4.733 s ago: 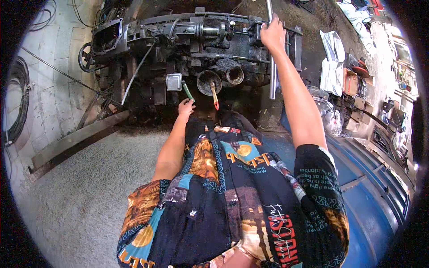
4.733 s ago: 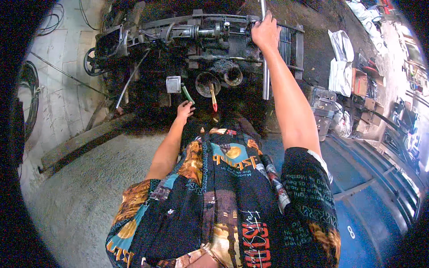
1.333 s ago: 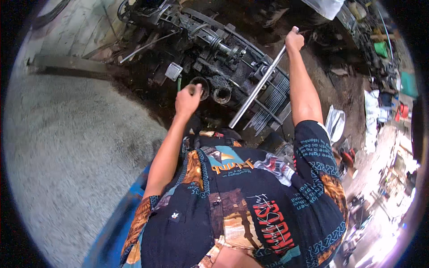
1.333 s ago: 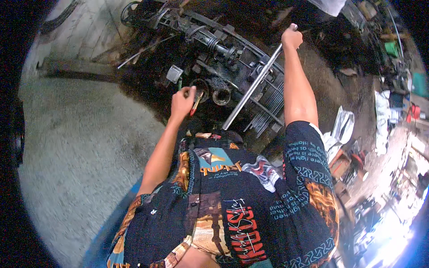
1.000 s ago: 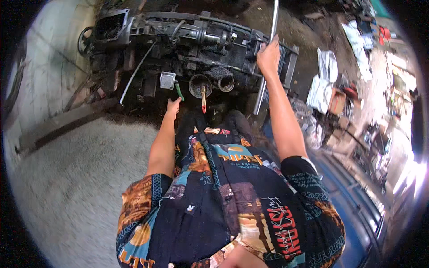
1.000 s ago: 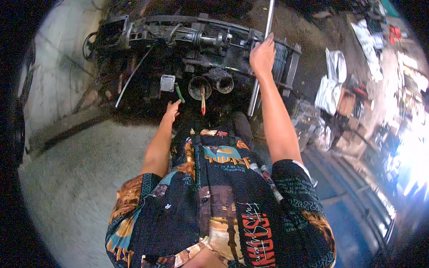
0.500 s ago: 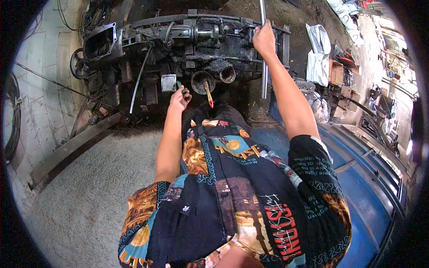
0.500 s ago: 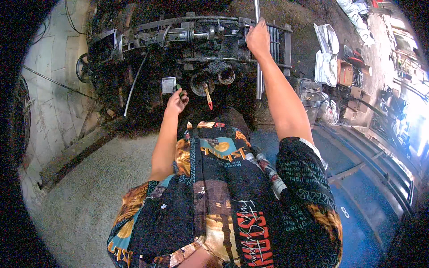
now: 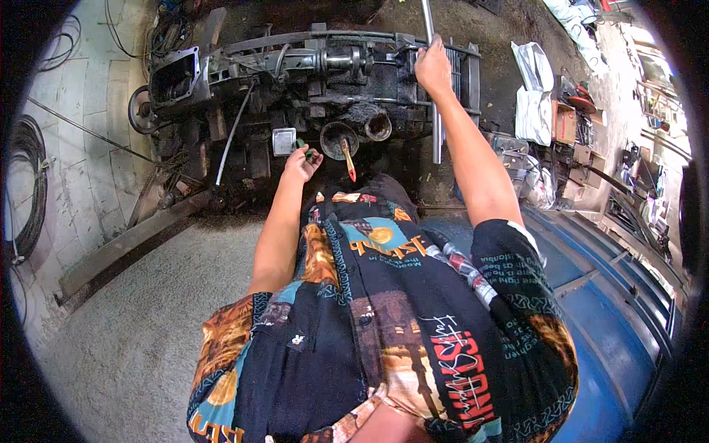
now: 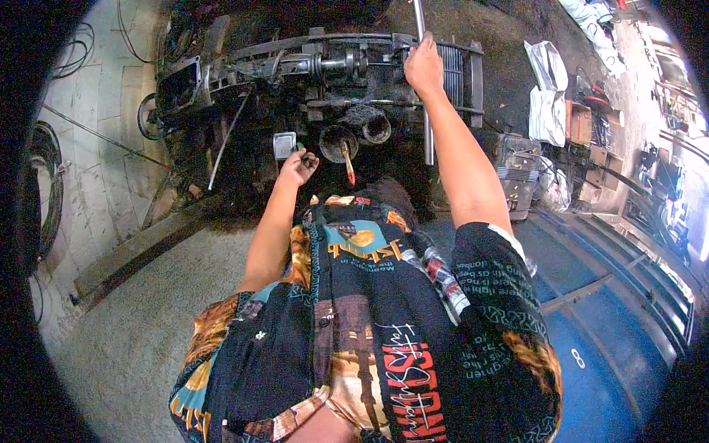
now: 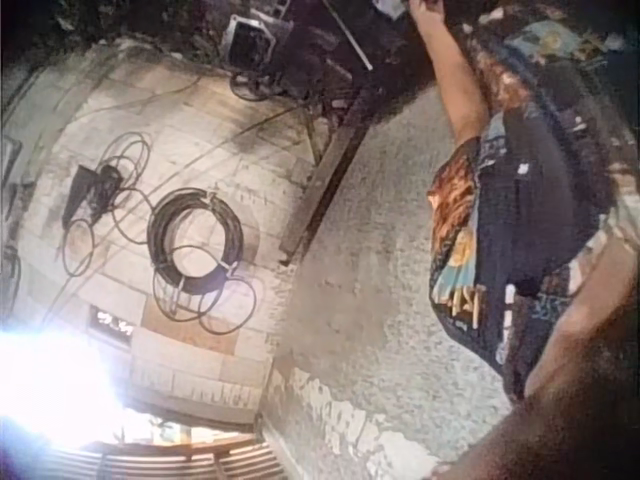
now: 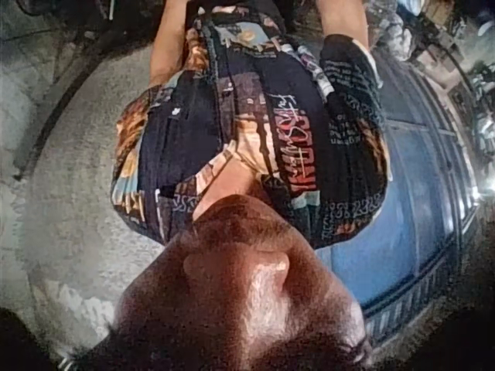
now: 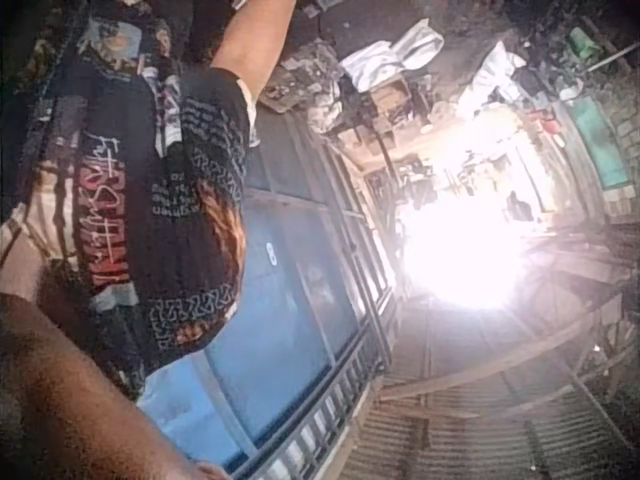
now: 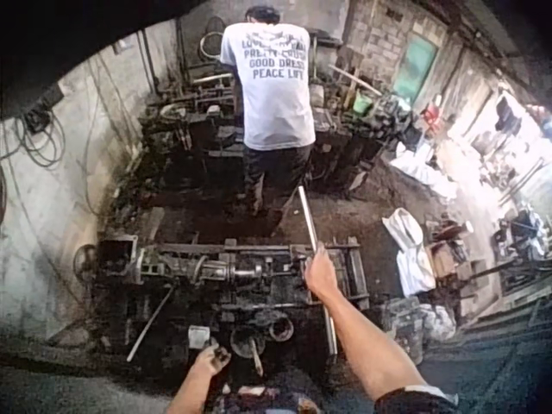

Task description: The person bends metal rods by inserting them into a bending machine and pulling a lever, applies liquid to the machine parts using a brush, and bends additional metal rods.

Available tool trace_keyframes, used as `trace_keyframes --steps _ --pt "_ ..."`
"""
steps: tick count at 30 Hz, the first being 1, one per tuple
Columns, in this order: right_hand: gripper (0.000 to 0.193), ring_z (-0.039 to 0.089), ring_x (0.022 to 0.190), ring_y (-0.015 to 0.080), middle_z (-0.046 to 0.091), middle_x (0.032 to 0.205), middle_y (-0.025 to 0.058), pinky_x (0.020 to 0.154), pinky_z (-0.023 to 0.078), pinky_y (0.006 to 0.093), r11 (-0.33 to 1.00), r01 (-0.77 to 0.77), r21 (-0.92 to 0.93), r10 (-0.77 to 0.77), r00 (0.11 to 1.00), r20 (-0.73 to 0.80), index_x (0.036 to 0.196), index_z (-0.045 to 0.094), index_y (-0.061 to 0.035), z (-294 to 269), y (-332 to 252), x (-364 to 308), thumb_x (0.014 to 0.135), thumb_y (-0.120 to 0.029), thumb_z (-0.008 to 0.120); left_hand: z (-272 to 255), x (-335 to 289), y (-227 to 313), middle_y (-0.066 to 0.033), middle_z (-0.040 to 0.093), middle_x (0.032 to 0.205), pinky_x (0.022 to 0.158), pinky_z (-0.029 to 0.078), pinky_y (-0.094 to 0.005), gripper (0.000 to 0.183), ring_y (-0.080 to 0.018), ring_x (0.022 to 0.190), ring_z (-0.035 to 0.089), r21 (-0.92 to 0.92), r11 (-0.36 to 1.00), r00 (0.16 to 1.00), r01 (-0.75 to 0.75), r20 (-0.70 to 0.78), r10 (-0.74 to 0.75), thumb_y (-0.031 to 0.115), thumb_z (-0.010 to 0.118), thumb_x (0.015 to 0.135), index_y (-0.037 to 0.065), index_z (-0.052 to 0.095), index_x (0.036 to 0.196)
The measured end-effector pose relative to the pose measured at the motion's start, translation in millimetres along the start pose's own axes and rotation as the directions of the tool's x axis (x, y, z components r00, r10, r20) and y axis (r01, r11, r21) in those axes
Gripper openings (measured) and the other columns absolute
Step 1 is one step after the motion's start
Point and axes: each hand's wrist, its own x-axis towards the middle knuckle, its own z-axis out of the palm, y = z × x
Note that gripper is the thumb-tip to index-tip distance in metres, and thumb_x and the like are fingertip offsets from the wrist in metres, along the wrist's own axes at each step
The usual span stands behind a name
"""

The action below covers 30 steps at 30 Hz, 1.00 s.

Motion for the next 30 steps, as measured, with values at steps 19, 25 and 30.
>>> trace_keyframes --steps 19,25,30 --pt "0.044 0.059 0.098 0.0492 0.056 0.115 0.0297 0.087 0.047 0.0534 0.999 -0.039 0.0 0.039 0.999 0.011 0.127 0.037 0.0034 4.7 5.4 4.0 0.091 -0.017 0.053 2.1 -5.3 -8.7 -0.0093 0.056 0.07 0.067 0.055 -0.0405 0.018 -0.0231 0.063 0.056 0.002 1.0 0.999 -0.027 -0.045 0.027 0.019 0.049 0.1 0.003 0.049 0.092" --pt "0.044 0.059 0.099 0.049 0.056 0.115 0.0304 0.087 0.047 0.0535 0.999 -0.034 -0.004 0.034 0.999 0.009 0.126 0.037 0.0052 7.1 -0.8 1.5 0.091 -0.017 0.053 -3.8 3.6 -5.1 -0.0085 0.056 0.071 0.067 0.056 -0.039 0.02 -0.0215 0.063 0.056 0.066 0.998 0.998 0.003 -0.057 0.001 0.02 0.049 0.1 0.002 0.053 0.091" --pt "0.043 0.058 0.098 0.0486 0.056 0.113 0.0311 0.086 0.047 0.0532 1.0 0.024 -0.001 -0.024 0.999 -0.044 0.124 0.038 0.006 4.7 -1.2 2.5 0.091 -0.017 0.053 -50.1 32.0 -17.4 -0.0098 0.068 0.086 0.06 0.057 -0.0377 0.019 -0.0214 0.069 0.067 0.545 0.837 0.992 0.05 0.072 -0.106 0.021 0.052 0.098 0.003 0.058 0.098"
